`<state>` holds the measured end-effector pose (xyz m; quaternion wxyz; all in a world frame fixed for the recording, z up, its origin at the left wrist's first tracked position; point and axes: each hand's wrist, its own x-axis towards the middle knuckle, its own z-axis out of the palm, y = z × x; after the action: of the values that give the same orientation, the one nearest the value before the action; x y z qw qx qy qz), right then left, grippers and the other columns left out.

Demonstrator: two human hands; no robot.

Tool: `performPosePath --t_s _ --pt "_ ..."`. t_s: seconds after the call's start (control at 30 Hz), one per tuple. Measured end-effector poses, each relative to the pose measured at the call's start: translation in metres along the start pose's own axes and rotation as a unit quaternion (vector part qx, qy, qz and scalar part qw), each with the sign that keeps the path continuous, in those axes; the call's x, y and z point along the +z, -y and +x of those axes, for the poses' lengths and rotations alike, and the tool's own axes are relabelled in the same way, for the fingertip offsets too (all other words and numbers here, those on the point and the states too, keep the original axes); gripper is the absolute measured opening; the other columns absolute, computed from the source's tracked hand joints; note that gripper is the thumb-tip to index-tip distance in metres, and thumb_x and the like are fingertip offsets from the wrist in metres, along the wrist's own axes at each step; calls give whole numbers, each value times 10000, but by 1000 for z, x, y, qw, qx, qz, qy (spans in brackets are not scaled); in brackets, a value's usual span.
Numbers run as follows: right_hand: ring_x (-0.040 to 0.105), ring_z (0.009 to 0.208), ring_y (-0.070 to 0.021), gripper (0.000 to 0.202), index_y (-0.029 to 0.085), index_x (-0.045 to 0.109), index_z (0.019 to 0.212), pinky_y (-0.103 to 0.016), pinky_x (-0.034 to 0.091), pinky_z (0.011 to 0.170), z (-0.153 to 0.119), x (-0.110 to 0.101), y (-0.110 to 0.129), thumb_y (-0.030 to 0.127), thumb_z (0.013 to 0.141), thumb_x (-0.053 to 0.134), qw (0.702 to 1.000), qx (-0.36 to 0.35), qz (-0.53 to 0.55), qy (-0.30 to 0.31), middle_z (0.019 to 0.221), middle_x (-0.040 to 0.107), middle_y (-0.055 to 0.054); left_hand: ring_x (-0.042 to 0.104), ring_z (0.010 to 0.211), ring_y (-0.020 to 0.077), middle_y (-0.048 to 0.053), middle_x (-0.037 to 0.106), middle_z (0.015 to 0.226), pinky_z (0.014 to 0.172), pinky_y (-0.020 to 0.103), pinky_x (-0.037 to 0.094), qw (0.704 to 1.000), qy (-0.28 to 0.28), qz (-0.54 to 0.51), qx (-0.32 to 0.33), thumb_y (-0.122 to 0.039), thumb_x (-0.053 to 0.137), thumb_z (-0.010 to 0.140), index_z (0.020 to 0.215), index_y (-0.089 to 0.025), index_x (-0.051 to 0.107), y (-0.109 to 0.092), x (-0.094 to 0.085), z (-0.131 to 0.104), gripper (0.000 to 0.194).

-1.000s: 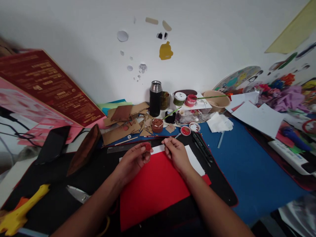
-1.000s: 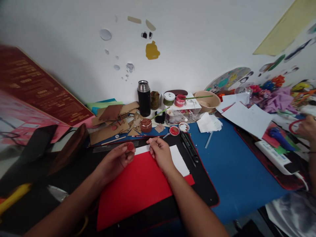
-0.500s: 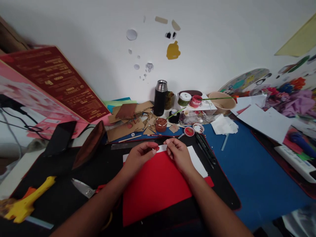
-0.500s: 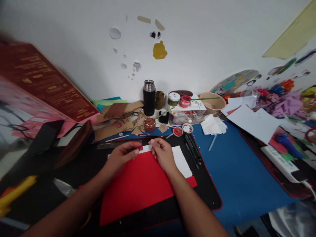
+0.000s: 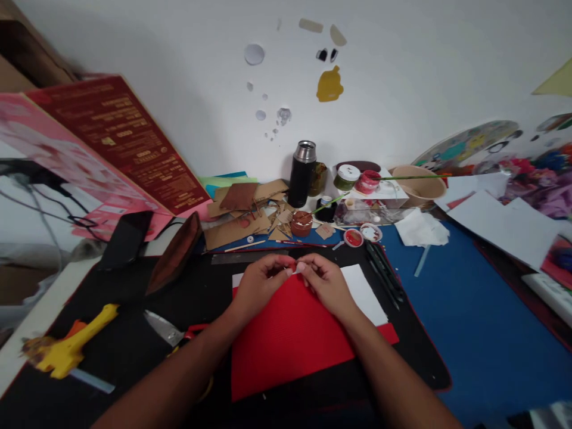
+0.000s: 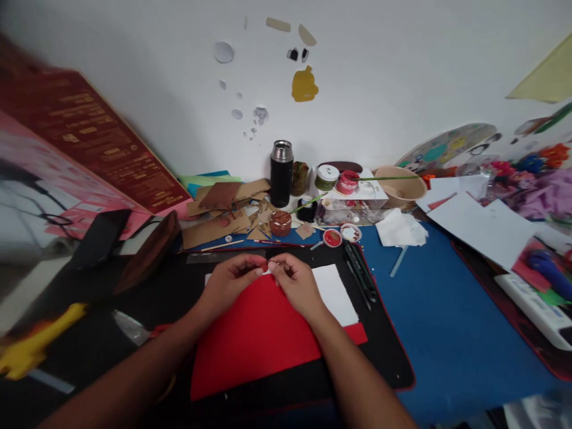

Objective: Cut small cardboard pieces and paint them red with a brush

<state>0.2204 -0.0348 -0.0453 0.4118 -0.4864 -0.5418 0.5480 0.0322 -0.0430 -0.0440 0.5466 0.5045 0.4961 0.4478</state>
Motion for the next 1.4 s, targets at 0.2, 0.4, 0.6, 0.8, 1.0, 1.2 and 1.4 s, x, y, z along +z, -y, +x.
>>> performPosePath --t_s 0.2,0.4,0.6,0.8,1.0,1.2,1.4 --pt "466 517 -147 365 224 716 879 -263 338 469 -1 -1 0 588 906 732 1000 -6 -25 0 620 593 18 733 906 210 57 804 988 848 355 564 999 27 4 24 -322 760 869 1032 -216 775 1 3 -2 195" --pt "450 507 -143 431 214 700 837 -258 329 460 -1 -1 1 639 902 722 999 -5 -43 11 593 561 20 704 870 191 52 778 957 823 332 540 999 14 23 28 -275 735 883 1035 -208 750 7 4 0 167" --pt "449 504 -149 431 216 709 848 -266 334 467 -1 -1 0 644 903 718 999 -6 -44 17 585 557 23 658 792 182 41 734 919 731 307 504 992 13 109 67 -269 711 897 1057 -209 737 4 2 -2 172" --pt "435 510 -153 406 227 692 791 -269 318 474 -2 0 3 618 896 732 999 -7 -41 22 580 550 26 664 946 246 78 742 990 873 378 513 941 25 277 192 -222 681 920 1057 -234 747 -1 -1 -5 153" --pt "487 543 -159 330 225 710 858 -271 353 510 -1 0 -6 539 954 675 998 -23 -44 28 611 593 21 674 884 250 71 752 923 842 372 514 928 24 308 208 -171 630 923 1002 -241 768 -6 -3 -2 174" --pt "532 568 -159 277 218 737 947 -270 368 542 0 0 -11 480 977 652 998 -25 -53 27 635 617 20 703 841 253 64 797 923 768 342 492 934 -56 334 114 -282 718 903 1015 -234 794 -18 -38 18 143" --pt "567 613 -167 251 226 743 941 -275 397 598 -2 0 -8 445 985 628 995 -35 -89 34 677 644 15 691 908 301 88 793 897 836 383 479 895 -61 429 107 -235 742 851 892 -224 807 -16 -67 46 78"
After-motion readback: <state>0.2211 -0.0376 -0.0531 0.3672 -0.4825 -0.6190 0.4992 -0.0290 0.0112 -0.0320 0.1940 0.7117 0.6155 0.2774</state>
